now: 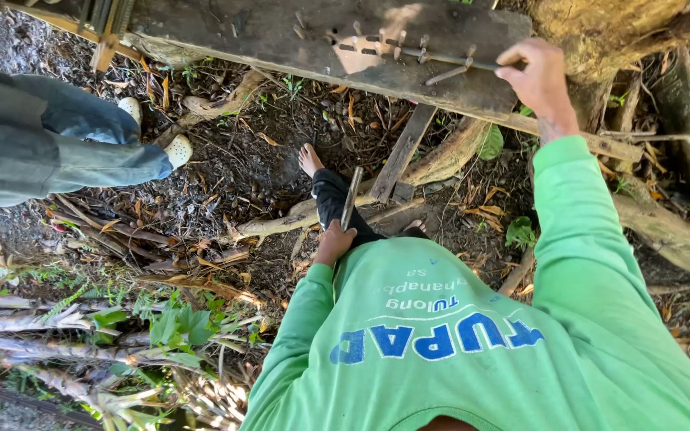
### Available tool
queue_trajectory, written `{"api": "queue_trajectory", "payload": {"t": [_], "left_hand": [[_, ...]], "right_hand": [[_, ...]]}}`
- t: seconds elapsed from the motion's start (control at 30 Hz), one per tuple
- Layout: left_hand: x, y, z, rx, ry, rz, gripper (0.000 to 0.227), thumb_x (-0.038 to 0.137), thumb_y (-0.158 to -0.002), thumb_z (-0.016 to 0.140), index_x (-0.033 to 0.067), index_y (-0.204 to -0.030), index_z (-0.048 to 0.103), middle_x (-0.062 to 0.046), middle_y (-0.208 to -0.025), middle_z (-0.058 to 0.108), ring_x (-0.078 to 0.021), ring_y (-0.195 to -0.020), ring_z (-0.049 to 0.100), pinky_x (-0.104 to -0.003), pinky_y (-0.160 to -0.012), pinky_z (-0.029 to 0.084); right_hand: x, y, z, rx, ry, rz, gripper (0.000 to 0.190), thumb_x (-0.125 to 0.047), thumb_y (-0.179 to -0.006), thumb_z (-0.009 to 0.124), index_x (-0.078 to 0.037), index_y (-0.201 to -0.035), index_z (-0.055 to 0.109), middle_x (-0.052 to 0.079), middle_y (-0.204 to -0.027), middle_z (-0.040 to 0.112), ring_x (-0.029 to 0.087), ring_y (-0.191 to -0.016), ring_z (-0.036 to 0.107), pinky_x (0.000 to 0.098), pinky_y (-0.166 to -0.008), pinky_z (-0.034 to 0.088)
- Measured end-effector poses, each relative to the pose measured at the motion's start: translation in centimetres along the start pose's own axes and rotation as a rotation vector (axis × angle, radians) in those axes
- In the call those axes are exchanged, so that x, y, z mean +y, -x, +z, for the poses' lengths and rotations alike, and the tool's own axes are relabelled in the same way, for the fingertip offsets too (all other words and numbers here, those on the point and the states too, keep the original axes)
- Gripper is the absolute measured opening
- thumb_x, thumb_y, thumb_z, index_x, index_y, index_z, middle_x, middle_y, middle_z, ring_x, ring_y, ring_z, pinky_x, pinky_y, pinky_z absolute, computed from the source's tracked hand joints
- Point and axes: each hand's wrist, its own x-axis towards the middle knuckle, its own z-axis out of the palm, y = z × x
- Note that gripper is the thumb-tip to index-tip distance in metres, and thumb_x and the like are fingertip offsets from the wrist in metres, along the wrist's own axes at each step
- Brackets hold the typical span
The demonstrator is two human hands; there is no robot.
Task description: Bending metal rebar using a hollow metal pipe as a lever against pins on a wooden jig.
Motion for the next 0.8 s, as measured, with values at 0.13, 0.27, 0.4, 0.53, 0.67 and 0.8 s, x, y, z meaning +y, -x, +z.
{"api": "queue_trajectory", "payload": {"t": [0.13, 0.27, 0.4, 0.53, 0.67, 0.8], "left_hand": [[1.1, 0.7, -0.3, -0.012, -0.011, 0.02, 0.06, 0.04, -0.088, 0.069, -0.0021, -0.126, 0.052, -0.035, -0.117, 0.066, -0.0496, -0.112, 0.065, -0.051, -0.099, 0.05], [0.5, 1.1, -0.1, -0.005, 0.002, 0.061, 0.057, 0.04, -0.088, 0.069, -0.0023, -0.124, 0.054, -0.035, -0.117, 0.066, -0.0504, -0.112, 0.064, -0.053, -0.097, 0.049], [-2.1, -0.5, 1.3, 0.071, 0.096, 0.095, 0.055, 0.039, -0.089, 0.07, -0.003, -0.123, 0.057, -0.034, -0.108, 0.069, -0.0479, -0.104, 0.068, -0.052, -0.091, 0.052], [2.3, 4.0, -2.9, 0.072, 0.244, -0.06, 0.055, 0.033, -0.09, 0.068, -0.0006, -0.131, 0.053, -0.022, -0.089, 0.071, -0.0327, -0.075, 0.072, -0.045, -0.069, 0.056], [2.8, 7.0, -4.7, 0.163, 0.323, 0.081, 0.047, 0.025, -0.094, 0.066, -0.0023, -0.13, 0.054, -0.011, -0.076, 0.066, -0.0165, -0.059, 0.06, -0.037, -0.05, 0.048], [6.5, 11.4, -8.1, 0.318, 0.424, 0.237, 0.032, 0.024, -0.104, 0.051, 0.0008, -0.127, 0.053, -0.001, -0.07, 0.057, -0.0066, -0.049, 0.046, -0.027, -0.037, 0.039]], "right_hand": [[-1.3, -1.1, 1.8, -0.061, 0.219, -0.191, 0.011, -0.004, -0.097, 0.088, -0.004, -0.104, 0.079, 0.009, -0.101, 0.075, 0.021, -0.092, 0.065, 0.0401, -0.088, 0.055], [-1.1, -0.9, 2.1, -0.028, 0.142, -0.194, 0.014, 0.0, -0.093, 0.085, 0.0, -0.104, 0.077, 0.012, -0.102, 0.071, 0.022, -0.095, 0.065, 0.0356, -0.085, 0.057], [-1.6, -0.8, 1.9, -0.043, 0.113, -0.205, 0.013, 0.0, -0.094, 0.085, 0.0, -0.106, 0.077, 0.012, -0.105, 0.075, 0.023, -0.093, 0.071, 0.0352, -0.085, 0.058], [-1.8, -0.7, 1.6, -0.051, 0.106, -0.194, 0.013, 0.002, -0.095, 0.083, 0.001, -0.106, 0.076, 0.013, -0.105, 0.076, 0.024, -0.092, 0.073, 0.036, -0.084, 0.059], [-1.3, 0.1, 1.3, -0.054, 0.073, -0.157, 0.014, 0.003, -0.098, 0.08, 0.0, -0.111, 0.074, 0.013, -0.108, 0.076, 0.022, -0.1, 0.074, 0.036, -0.093, 0.061], [-4.5, 3.4, 0.7, 0.054, 0.03, -0.151, 0.031, 0.002, -0.094, 0.08, 0.0, -0.122, 0.068, 0.015, -0.123, 0.071, 0.025, -0.109, 0.07, 0.0406, -0.095, 0.06]]}}
